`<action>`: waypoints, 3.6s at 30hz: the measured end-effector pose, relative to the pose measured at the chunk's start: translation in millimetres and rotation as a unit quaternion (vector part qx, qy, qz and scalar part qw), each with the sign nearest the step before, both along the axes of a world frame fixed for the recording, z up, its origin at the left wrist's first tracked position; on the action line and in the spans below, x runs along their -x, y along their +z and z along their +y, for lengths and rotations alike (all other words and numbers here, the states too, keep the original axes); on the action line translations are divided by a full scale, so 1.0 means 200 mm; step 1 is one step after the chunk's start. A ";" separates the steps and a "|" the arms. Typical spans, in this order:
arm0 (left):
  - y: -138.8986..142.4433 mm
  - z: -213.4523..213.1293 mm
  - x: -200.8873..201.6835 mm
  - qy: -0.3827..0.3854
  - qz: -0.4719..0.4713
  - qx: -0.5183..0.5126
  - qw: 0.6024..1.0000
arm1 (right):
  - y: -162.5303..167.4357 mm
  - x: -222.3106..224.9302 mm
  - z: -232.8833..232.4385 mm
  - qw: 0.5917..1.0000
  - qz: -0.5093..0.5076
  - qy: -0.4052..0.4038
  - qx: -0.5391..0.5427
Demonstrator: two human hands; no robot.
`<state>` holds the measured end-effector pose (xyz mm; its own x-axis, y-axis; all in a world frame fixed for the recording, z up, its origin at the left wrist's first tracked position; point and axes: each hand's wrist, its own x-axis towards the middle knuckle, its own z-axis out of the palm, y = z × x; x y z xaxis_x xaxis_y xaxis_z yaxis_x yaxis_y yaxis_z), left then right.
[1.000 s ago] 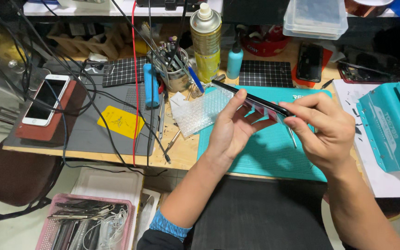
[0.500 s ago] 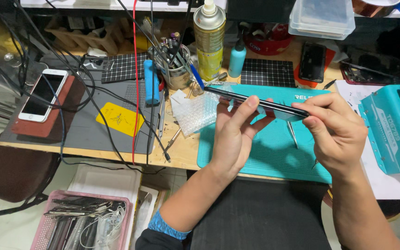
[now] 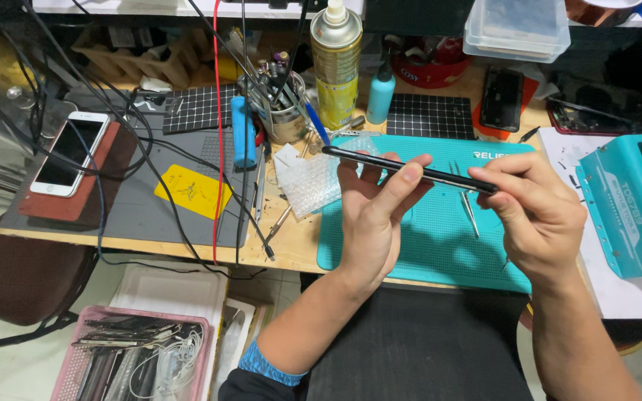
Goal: The person unwraps a smartphone from bubble wrap, powers it on and navigates its settings. They then pry open the phone's screen with a metal tool, lift the display off the body, and press the screen back into place while testing the device.
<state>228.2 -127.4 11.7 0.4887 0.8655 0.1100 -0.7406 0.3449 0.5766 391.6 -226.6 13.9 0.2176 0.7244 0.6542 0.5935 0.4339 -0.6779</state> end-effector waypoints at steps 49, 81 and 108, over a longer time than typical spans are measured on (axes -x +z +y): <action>-0.33 0.24 -0.23 0.216 0.342 -0.366 0.838 | -0.38 0.00 0.01 0.985 -0.126 -0.100 0.067; -0.36 0.21 -0.17 0.223 0.328 -0.428 0.812 | -0.21 0.06 0.18 0.984 -0.142 -0.098 0.046; -0.56 0.54 -0.01 -0.091 0.165 -0.301 0.935 | -0.26 0.15 0.12 0.986 -0.111 -0.108 0.062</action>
